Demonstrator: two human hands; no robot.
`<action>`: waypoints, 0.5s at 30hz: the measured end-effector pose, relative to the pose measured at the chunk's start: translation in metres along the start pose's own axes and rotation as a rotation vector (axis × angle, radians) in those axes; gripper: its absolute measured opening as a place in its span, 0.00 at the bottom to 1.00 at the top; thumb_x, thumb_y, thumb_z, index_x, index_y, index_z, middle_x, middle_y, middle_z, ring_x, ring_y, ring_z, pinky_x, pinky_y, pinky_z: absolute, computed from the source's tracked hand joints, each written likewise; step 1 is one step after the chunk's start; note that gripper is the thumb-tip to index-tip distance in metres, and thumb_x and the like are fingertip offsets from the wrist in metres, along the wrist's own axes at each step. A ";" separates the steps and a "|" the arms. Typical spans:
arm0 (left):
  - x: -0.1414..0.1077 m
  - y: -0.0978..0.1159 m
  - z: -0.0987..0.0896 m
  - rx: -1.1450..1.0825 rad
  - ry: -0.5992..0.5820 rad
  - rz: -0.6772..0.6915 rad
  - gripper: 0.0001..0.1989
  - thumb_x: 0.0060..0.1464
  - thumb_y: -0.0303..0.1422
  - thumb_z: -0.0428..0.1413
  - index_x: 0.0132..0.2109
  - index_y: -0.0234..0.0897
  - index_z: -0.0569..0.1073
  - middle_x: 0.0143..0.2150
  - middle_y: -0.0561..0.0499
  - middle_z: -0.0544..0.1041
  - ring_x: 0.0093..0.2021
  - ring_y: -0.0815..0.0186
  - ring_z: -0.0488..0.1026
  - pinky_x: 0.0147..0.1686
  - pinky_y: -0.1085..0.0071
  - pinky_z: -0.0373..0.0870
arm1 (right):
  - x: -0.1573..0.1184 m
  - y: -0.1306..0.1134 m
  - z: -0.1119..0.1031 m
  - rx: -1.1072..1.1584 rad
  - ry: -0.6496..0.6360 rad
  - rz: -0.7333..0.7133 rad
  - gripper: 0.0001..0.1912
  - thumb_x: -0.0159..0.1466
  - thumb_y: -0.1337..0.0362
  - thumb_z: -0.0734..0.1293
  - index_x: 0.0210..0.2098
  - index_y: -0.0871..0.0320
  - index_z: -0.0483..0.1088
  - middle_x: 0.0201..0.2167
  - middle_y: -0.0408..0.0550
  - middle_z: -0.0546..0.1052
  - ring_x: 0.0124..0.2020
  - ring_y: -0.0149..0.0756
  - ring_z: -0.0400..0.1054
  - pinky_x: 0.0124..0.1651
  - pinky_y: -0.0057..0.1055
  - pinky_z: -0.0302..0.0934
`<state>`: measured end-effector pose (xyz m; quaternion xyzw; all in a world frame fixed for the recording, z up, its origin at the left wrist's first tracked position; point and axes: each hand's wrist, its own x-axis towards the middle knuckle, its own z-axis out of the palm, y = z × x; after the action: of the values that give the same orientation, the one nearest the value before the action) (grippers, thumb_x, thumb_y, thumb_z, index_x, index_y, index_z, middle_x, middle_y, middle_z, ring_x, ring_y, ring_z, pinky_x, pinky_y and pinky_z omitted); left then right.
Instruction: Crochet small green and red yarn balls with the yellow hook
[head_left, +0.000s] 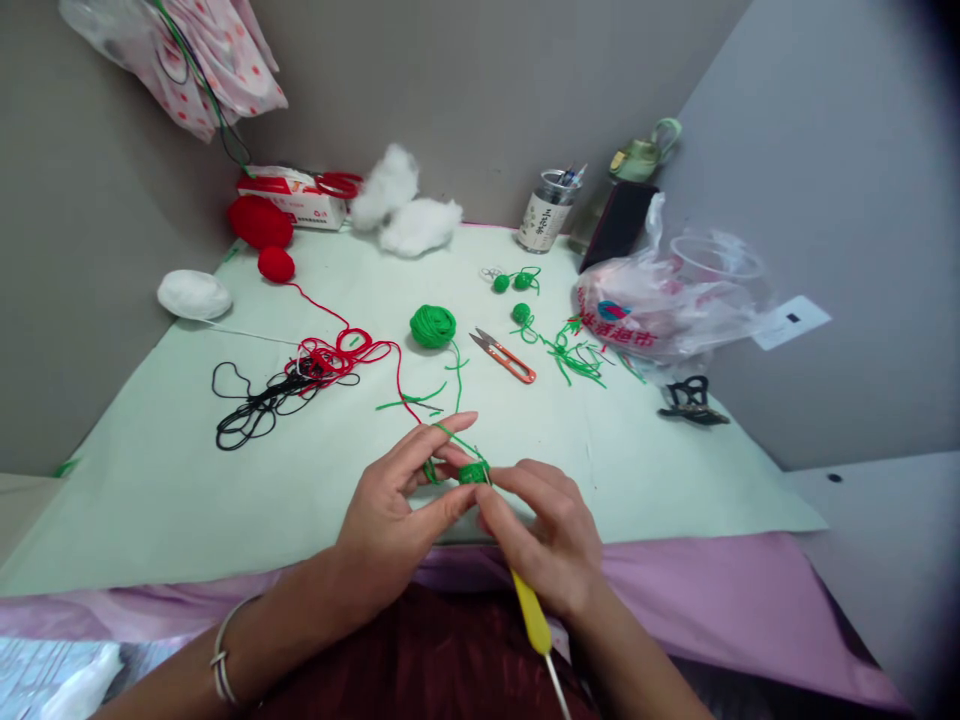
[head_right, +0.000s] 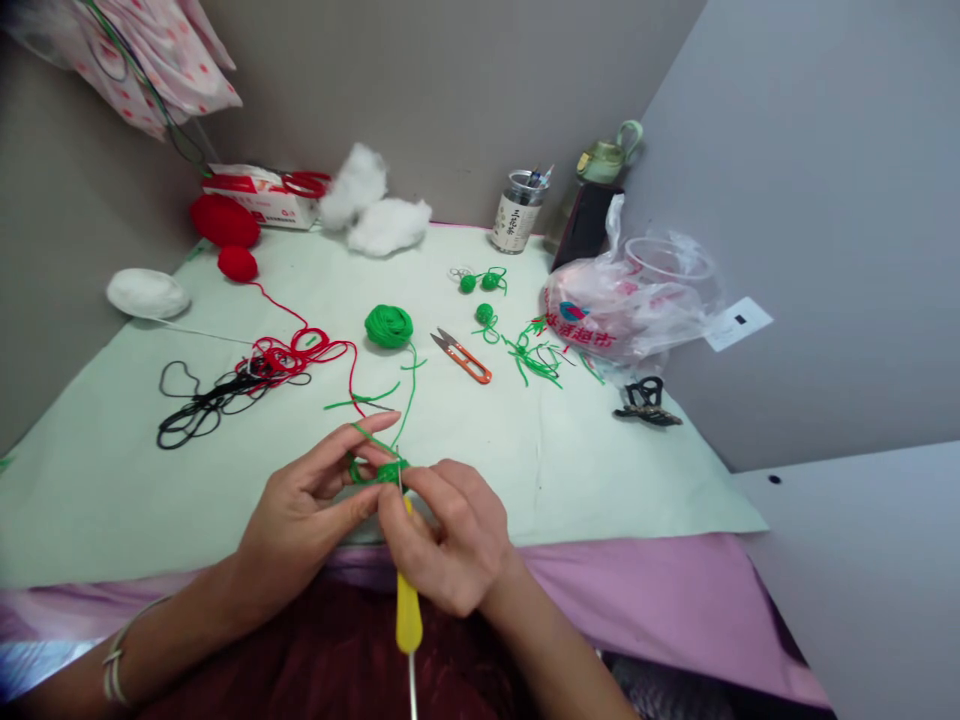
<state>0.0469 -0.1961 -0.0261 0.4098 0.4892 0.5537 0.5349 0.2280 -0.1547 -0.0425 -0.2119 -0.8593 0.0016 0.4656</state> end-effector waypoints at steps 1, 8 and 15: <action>0.000 0.000 0.001 -0.085 -0.017 -0.063 0.25 0.54 0.32 0.70 0.59 0.47 0.80 0.39 0.54 0.75 0.40 0.70 0.73 0.45 0.77 0.73 | -0.002 0.000 0.001 0.002 0.004 -0.002 0.18 0.65 0.75 0.71 0.50 0.48 0.79 0.35 0.49 0.83 0.37 0.41 0.80 0.39 0.35 0.77; 0.005 0.001 -0.001 -0.526 -0.179 -0.406 0.32 0.50 0.36 0.72 0.62 0.42 0.77 0.40 0.52 0.73 0.41 0.69 0.70 0.48 0.73 0.68 | -0.003 -0.003 0.001 0.226 0.048 0.121 0.22 0.68 0.77 0.67 0.57 0.52 0.76 0.44 0.51 0.82 0.41 0.38 0.78 0.36 0.32 0.74; 0.013 -0.004 -0.012 -0.344 -0.208 -0.203 0.31 0.50 0.29 0.71 0.62 0.45 0.77 0.37 0.55 0.69 0.40 0.69 0.68 0.43 0.73 0.66 | 0.003 -0.001 -0.004 0.712 0.127 0.520 0.12 0.71 0.71 0.66 0.47 0.52 0.81 0.36 0.47 0.82 0.37 0.36 0.76 0.40 0.34 0.71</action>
<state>0.0347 -0.1851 -0.0328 0.3161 0.3683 0.5271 0.6976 0.2297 -0.1559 -0.0377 -0.2469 -0.6930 0.4014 0.5456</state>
